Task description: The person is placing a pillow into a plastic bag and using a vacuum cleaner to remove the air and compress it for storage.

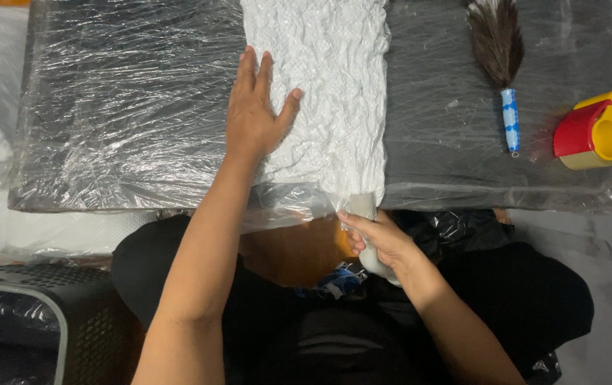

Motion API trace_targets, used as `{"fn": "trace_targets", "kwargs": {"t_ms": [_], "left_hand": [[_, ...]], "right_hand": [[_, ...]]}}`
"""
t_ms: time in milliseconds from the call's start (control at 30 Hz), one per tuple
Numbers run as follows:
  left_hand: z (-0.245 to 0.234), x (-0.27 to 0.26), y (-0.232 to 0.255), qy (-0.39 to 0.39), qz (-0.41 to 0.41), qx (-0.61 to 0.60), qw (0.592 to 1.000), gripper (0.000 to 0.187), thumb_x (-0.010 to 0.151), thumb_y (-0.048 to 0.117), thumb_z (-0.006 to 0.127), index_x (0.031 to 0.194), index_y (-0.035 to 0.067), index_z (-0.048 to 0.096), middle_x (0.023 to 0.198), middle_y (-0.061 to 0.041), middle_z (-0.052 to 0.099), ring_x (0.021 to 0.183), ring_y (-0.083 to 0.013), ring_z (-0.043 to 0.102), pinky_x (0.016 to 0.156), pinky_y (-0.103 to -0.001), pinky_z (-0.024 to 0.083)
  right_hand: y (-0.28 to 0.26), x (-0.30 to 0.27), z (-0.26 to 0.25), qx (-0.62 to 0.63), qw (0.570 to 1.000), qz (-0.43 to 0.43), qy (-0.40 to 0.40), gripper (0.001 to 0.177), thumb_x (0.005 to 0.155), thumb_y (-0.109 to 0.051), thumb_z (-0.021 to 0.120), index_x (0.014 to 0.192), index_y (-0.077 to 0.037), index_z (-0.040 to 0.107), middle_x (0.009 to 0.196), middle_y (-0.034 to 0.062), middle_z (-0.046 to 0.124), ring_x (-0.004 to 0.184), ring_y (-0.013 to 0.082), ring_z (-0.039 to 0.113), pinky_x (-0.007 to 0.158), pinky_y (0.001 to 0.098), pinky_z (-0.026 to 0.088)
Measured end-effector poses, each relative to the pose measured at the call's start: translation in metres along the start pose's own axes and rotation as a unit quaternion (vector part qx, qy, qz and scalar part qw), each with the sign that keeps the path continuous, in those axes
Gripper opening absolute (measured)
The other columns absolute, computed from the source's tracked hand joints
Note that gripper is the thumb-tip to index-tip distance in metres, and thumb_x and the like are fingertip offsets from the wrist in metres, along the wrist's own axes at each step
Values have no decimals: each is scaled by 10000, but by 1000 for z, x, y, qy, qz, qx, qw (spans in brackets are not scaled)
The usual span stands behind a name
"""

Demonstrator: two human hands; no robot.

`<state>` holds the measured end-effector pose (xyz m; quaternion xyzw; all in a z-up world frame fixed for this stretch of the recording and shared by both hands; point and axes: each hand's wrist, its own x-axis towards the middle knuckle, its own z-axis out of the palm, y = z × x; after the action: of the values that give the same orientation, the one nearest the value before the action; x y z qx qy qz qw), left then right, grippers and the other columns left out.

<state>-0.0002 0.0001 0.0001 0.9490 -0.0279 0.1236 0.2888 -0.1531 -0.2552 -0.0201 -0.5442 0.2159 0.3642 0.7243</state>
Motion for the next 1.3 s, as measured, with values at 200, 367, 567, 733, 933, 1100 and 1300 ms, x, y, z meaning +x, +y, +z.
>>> {"fn": "trace_targets", "kwargs": {"t_ms": [200,367,567,733,933,1100,1300], "left_hand": [[-1,1,0,-14,-10,15,1000,775,1032,600,502,1589,78,367,1670,-169,202,1553,-305,174,1230,-494,268],[0,2,-1,-26,-14,18,999,783,1036,615,476,1594,78,356,1675,-162,176,1556,-302,151,1232,-494,258],[1,1,-1,-10,-4,8,1000,766,1035,584,519,1583,69,376,1666,-181,201,1553,-318,180,1230,-488,269],[2,1,-2,-6,-1,4,1000,762,1036,577,527,1582,66,380,1666,-182,202,1553,-319,182,1230,-491,271],[2,2,-2,-8,-3,8,1000,763,1034,574,530,1581,63,380,1665,-184,203,1553,-318,183,1230,-489,269],[4,1,-3,1,3,8,1000,762,1036,565,543,1586,65,372,1666,-183,206,1555,-323,194,1232,-491,280],[1,1,-1,-8,-2,3,1000,764,1032,567,525,1581,56,376,1664,-189,205,1552,-324,187,1230,-495,268]], "right_hand": [[-1,-1,1,10,1000,-3,-10,239,900,-198,755,912,-13,604,535,9,487,451,99,456,441,246,384],[3,3,-3,7,1000,-3,-11,254,890,-199,762,931,-4,603,540,11,492,453,102,467,428,245,394],[2,2,-1,8,1000,3,1,270,879,-203,773,941,-3,602,547,12,487,452,99,455,428,239,379],[2,2,-1,10,1000,4,1,275,876,-203,775,948,-3,600,553,18,497,450,101,460,427,238,377],[1,1,-1,10,1000,1,-5,255,890,-202,767,906,-10,600,549,22,493,445,101,451,429,238,373],[2,3,-3,6,1000,5,-6,263,889,-217,770,894,-13,605,528,14,483,431,105,446,430,248,380],[1,2,-1,14,1000,10,2,268,881,-207,778,908,-15,594,549,22,492,444,102,452,427,244,375]]}}
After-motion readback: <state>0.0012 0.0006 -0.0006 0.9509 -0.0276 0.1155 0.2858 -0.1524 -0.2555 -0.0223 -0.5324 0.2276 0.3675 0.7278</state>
